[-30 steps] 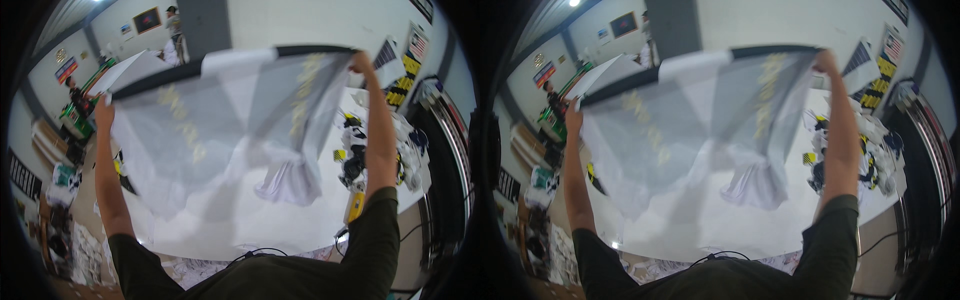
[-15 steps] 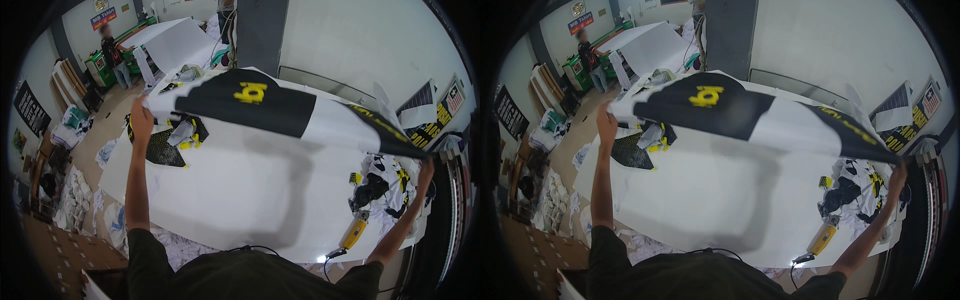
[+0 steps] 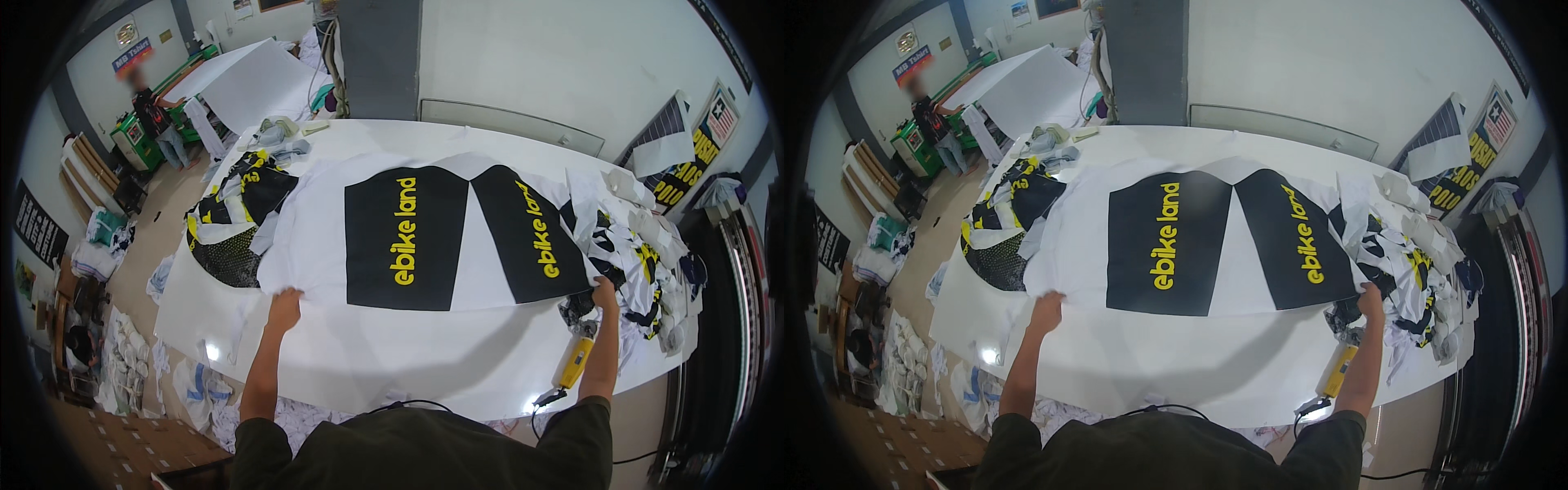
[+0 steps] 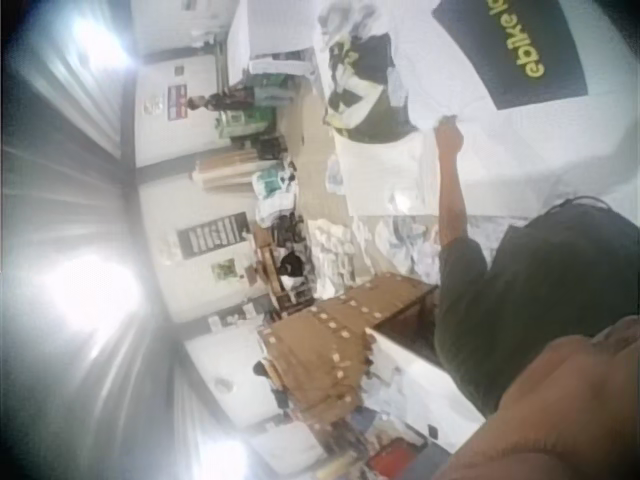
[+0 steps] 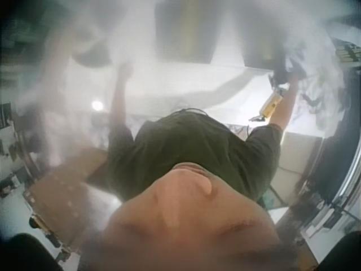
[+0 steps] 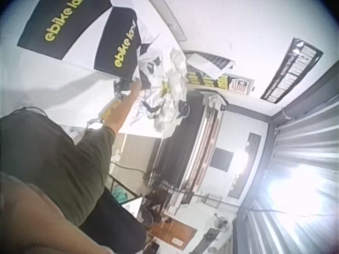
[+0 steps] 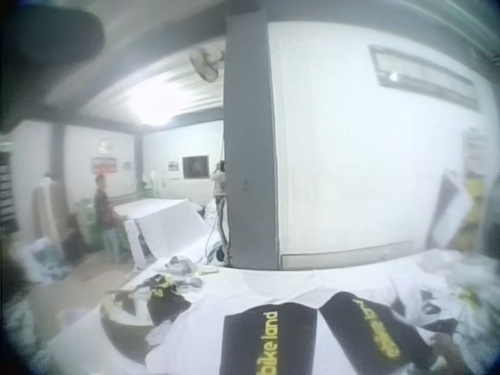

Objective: The person uses a yellow electric fabric cutter to trim black and yellow patterned fabric pieces on a white table. They repeatedly position the fabric, cut along the edges, and move the finished pieces aside to clear the workspace.

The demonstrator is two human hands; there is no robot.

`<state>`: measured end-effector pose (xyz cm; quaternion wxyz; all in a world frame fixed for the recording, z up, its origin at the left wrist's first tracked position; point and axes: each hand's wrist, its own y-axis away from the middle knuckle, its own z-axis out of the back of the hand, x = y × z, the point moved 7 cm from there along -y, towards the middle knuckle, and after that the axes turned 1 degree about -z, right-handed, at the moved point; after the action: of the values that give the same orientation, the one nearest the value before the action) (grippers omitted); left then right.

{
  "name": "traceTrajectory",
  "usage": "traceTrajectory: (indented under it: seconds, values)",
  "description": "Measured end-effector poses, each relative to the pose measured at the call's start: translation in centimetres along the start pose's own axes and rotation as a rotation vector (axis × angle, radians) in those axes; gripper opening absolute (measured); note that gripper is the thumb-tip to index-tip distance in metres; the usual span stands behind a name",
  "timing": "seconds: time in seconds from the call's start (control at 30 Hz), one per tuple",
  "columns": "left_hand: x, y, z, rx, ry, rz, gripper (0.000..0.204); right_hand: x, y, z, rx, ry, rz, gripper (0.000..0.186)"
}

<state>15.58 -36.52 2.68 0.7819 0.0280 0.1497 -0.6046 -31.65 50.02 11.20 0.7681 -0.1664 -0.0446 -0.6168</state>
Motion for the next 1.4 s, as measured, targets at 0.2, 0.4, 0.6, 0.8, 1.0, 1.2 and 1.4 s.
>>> traceTrajectory:
  seconds: [0.2, 0.4, 0.6, 0.8, 1.0, 1.2, 1.4]
  values:
    - [5.1, 4.0, -2.7, 0.111, 0.055, 0.188, 0.034, 14.8, 4.1, -6.9, 0.096, 0.066, 0.04, 0.045]
    - [2.8, -0.9, -0.8, -0.082, 0.07, 0.254, 0.063, 26.3, 11.2, -12.6, 0.164, -0.119, 0.282, 0.052]
    - [2.6, 2.7, -4.0, 0.277, -0.004, 0.532, 0.115, 26.5, 15.6, -15.5, 0.354, 0.051, 0.113, 0.064]
    - [2.3, 6.6, -4.0, 0.356, 0.001, 0.598, 0.129, 23.8, 16.8, -16.0, 0.414, 0.112, 0.027, 0.062]
    - [2.5, 9.0, -3.4, 0.411, -0.039, 0.676, 0.138, 22.2, 18.5, -14.6, 0.447, 0.137, -0.015, 0.062]
    - [3.0, 9.3, -2.4, 0.505, -0.033, 0.72, 0.14, 19.9, 21.3, -7.9, 0.15, 0.045, -0.134, 0.059]
    - [-0.7, 6.2, -3.8, 0.314, 0.063, 0.489, 0.133, 5.9, 28.7, -3.6, -0.201, -0.062, -0.812, 0.072]
